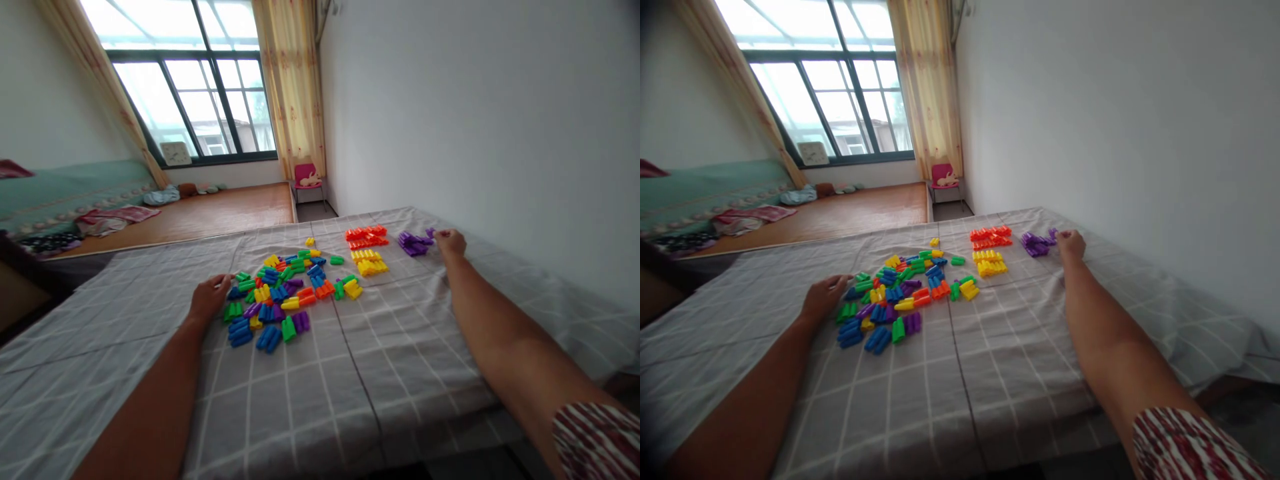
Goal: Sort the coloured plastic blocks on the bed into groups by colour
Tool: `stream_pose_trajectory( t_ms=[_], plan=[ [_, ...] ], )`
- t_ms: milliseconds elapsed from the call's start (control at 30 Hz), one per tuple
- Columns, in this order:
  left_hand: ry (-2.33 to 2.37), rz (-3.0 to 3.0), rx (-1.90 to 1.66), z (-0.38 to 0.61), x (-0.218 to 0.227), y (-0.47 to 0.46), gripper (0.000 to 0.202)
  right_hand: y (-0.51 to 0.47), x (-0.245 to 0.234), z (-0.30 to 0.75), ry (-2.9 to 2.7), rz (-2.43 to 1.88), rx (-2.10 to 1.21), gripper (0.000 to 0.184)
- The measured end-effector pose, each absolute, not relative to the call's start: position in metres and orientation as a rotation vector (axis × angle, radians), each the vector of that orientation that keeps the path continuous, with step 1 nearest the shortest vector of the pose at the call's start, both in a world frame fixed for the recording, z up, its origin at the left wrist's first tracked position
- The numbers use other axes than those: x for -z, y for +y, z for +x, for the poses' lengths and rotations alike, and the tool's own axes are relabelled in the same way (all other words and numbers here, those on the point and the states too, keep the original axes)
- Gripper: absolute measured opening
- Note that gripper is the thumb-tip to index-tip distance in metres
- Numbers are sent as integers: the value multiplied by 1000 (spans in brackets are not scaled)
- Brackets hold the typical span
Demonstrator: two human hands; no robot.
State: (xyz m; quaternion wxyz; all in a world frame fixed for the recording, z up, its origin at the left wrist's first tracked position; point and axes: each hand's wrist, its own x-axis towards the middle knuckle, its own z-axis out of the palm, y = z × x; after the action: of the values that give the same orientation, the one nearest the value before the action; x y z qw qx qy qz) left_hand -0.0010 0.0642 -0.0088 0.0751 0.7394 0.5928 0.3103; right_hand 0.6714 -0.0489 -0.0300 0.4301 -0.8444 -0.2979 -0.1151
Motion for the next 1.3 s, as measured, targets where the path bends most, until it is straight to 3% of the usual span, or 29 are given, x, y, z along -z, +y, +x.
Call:
stream_pose_trajectory(
  t_ms=[600,833,933,1033,1133,1300],
  plan=[
    [1760,2224,-813,5,9,59,47,-48,41,666,-743,-2307,211,35],
    [1783,2281,-790,5,14,60,50,-48,8,653,-763,-2032,460,32],
    [1749,2329,-758,5,18,61,50,-40,-25,604,-979,-1773,470,34],
    [1731,2365,-741,6,21,62,50,-33,-47,515,-1507,-1580,227,31],
    [1741,2381,-703,7,22,62,51,-28,-47,417,-2110,-1445,0,23],
    [1722,2410,-660,6,22,61,49,-17,-29,314,-2408,-1485,0,27]
  ],
)
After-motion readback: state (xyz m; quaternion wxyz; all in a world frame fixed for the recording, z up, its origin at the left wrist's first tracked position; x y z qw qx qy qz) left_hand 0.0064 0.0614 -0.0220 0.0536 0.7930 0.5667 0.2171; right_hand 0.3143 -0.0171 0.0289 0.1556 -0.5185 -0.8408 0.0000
